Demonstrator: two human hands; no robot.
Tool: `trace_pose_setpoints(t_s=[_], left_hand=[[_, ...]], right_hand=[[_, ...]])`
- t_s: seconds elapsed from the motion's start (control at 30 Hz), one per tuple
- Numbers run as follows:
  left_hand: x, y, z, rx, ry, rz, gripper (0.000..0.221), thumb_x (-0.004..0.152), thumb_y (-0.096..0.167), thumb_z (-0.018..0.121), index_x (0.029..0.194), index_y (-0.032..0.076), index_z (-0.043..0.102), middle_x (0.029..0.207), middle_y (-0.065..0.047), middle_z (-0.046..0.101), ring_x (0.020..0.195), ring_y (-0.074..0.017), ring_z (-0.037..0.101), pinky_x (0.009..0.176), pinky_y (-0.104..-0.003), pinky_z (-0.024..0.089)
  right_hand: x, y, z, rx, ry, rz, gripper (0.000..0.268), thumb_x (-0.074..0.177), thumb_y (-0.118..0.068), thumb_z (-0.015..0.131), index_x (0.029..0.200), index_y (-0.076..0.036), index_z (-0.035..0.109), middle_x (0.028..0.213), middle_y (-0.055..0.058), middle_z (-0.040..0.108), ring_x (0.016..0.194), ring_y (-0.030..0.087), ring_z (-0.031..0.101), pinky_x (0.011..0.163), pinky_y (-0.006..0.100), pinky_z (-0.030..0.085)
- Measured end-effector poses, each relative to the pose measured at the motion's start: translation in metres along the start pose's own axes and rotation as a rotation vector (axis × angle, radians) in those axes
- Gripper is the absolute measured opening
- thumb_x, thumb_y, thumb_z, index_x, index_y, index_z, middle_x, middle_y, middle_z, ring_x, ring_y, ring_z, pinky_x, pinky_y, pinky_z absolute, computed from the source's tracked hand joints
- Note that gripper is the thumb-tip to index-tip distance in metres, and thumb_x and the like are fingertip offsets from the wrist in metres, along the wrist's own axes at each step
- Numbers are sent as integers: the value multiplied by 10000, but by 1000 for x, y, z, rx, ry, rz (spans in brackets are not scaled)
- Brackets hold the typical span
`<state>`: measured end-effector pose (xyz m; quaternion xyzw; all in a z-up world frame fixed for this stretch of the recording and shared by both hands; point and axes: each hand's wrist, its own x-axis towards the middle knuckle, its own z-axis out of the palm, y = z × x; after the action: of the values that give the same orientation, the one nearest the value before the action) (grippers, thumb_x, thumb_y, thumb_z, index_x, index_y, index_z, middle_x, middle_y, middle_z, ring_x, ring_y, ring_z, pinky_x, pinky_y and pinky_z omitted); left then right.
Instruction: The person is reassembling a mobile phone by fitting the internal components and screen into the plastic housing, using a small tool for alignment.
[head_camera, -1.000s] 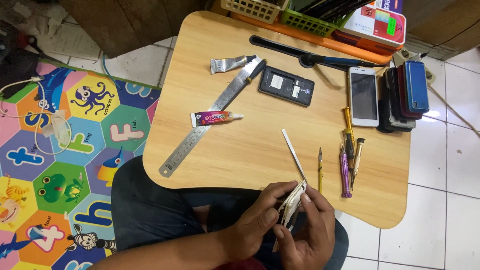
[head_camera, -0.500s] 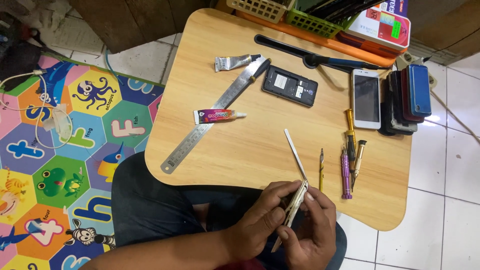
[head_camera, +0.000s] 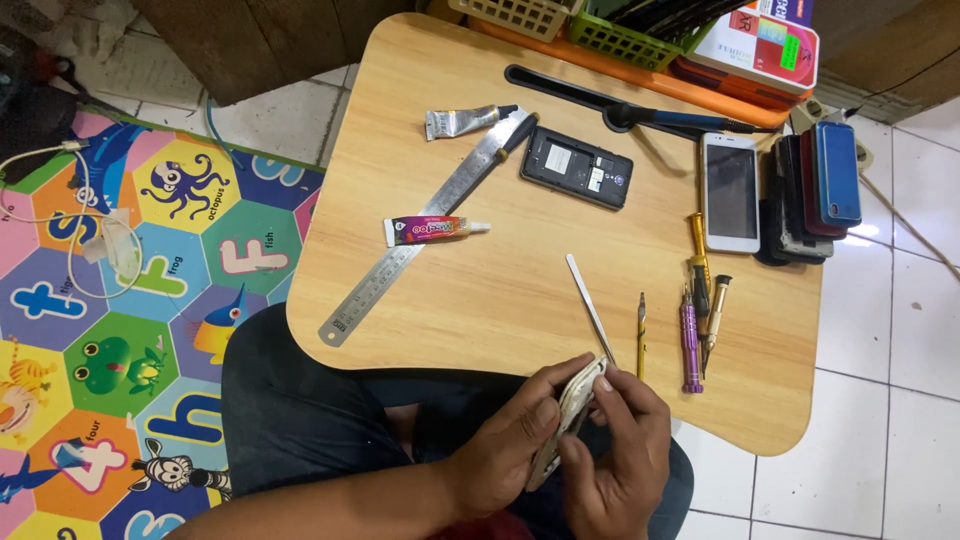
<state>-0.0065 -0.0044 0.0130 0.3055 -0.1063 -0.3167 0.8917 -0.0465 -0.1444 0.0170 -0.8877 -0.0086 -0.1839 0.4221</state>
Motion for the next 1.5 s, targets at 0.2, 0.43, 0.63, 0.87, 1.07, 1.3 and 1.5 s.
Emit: trace_pose_setpoints(t_s=[0.2,0.43,0.63,0.87,1.07,1.3,1.5], left_hand=[[-2,-1,-4,-5,89,-87,664,1056,397,378,1617,57,281,1400,-124,526,1023,-75,501,900,-230,395],[-5,-4,-3,200,51,18,682,1054,377,366,1589,-29,251,1399,-150,510,1006,-94,513,861,-230,434],[-6,5,0,536,192,146,505,1051,296,442,1387,-64,553,1153,-172,702,921,-164,645,793,-284,524],[-9,13,-4,773,54,390,358,1046,129,449,1343,-40,553,1243,-190,670,985,-256,656,863,-341,545],[-6,6,-10,932,5,592,340,1048,149,477,1347,-2,537,1281,-167,658,1052,-318,660,966,-407,542],[-7,2,-20,1022,-48,689,339,1023,165,504,1323,27,579,1181,-134,634,904,-260,592,870,-384,518],[-7,-5,-29,1019,-106,733,347,1051,179,478,1371,70,559,1173,-79,597,909,-222,551,881,-363,509]], right_hand=[[-1,9,4,-22,-4,-29,559,812,-147,752,1331,-29,585,1476,238,463,1235,285,542,1011,382,519],[-4,16,12,-139,48,-159,514,809,-206,759,1263,-34,590,1453,245,521,1278,325,548,1060,419,491],[-16,28,16,-166,103,-274,521,871,-207,760,1342,-111,559,1468,226,499,1231,270,572,984,371,527],[-22,25,11,360,200,57,365,838,54,518,1197,-2,549,1359,220,544,1170,291,613,1053,373,534],[-16,27,2,680,133,278,169,953,-24,565,1106,25,616,1171,162,576,1005,223,605,913,321,511],[-13,23,-4,1046,-46,363,163,1004,-106,638,1061,40,680,1094,191,609,976,260,585,834,371,483],[-6,11,0,1108,-52,301,99,996,-115,661,990,-17,672,997,134,580,988,271,545,795,402,484]])
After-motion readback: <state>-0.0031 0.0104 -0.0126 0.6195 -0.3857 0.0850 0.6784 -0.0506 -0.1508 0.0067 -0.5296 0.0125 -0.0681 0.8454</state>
